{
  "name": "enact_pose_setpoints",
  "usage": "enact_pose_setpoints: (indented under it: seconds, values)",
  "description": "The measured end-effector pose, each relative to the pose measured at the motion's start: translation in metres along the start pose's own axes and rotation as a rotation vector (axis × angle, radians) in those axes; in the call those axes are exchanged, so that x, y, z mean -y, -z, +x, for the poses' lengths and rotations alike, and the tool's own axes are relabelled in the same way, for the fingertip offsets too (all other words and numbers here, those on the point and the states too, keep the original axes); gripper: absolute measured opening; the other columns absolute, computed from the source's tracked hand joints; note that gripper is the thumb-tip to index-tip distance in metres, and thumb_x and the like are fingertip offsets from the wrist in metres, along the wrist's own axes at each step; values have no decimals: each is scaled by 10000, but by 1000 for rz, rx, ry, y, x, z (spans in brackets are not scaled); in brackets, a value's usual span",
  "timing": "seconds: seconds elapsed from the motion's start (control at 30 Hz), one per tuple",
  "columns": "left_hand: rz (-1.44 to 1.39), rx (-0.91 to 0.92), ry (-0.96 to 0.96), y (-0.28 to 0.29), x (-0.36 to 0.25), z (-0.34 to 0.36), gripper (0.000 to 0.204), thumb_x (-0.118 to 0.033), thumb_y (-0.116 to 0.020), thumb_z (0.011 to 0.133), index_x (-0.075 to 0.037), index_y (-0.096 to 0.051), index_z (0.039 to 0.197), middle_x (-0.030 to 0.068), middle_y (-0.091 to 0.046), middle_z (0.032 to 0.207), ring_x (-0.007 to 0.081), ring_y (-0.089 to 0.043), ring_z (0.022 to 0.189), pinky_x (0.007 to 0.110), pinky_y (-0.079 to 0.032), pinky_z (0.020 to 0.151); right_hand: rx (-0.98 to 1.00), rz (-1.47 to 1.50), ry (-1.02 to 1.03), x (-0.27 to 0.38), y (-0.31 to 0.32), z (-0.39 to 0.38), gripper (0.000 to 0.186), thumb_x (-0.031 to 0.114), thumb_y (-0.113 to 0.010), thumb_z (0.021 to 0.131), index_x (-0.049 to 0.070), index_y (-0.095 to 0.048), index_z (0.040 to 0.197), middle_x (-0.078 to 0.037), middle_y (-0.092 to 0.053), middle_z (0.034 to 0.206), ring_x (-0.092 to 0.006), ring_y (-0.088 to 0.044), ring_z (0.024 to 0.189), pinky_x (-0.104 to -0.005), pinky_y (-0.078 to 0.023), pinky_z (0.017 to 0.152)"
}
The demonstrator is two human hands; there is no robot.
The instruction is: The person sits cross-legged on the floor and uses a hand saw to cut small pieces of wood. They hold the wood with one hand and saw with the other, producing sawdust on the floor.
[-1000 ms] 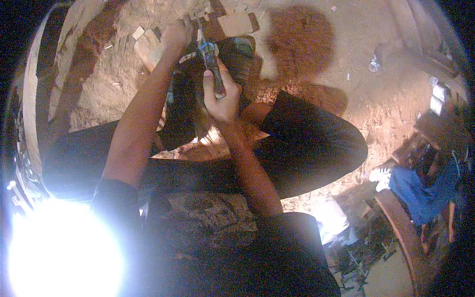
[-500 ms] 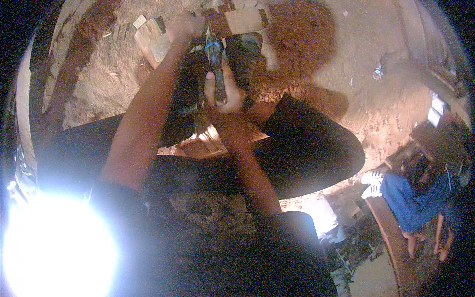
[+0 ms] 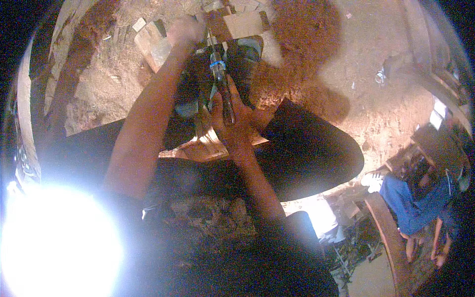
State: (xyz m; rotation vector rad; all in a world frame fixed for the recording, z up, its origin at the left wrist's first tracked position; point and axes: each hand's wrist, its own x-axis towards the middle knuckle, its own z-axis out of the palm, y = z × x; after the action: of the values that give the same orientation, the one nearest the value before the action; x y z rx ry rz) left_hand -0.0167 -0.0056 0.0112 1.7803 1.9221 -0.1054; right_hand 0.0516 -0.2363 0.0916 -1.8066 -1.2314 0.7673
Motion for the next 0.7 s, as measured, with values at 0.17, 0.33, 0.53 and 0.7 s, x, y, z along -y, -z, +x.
enact_pose_setpoints:
  seconds: [0.17,0.33,0.53,0.7]
  values:
    - [5,39,-22,1,2,-2,631,-484,-351,947,4,-717,1108,276,-684,1137,413,-672,1083,491,-521,942,151,141,-272,21,8,23,516,298,-489,1058,61,-385,1505,-131,-595,1234,-156,-572,1048,-309,-492,892]
    - [-6,27,3,3,-1,-2,619,-468,-343,954,1,-706,1131,275,-687,1128,416,-674,1074,496,-518,945,341,347,-322,-51,4,7,525,260,-486,1050,34,-335,1499,-132,-575,1232,-208,-579,1059,-328,-500,897]
    - [2,10,-41,-2,4,1,633,-469,-336,956,17,-704,1128,279,-692,1104,413,-681,1057,490,-520,945,345,141,-265,19,13,27,546,211,-402,1079,44,-210,1562,-79,-502,1283,-160,-508,1108,-287,-452,962]
    - [9,9,-34,3,1,-2,630,-469,-336,955,10,-717,1106,273,-695,1099,418,-681,1054,489,-524,938,206,110,-300,26,5,24,514,238,-446,1063,13,-315,1505,-123,-577,1210,-195,-578,1040,-320,-485,907]
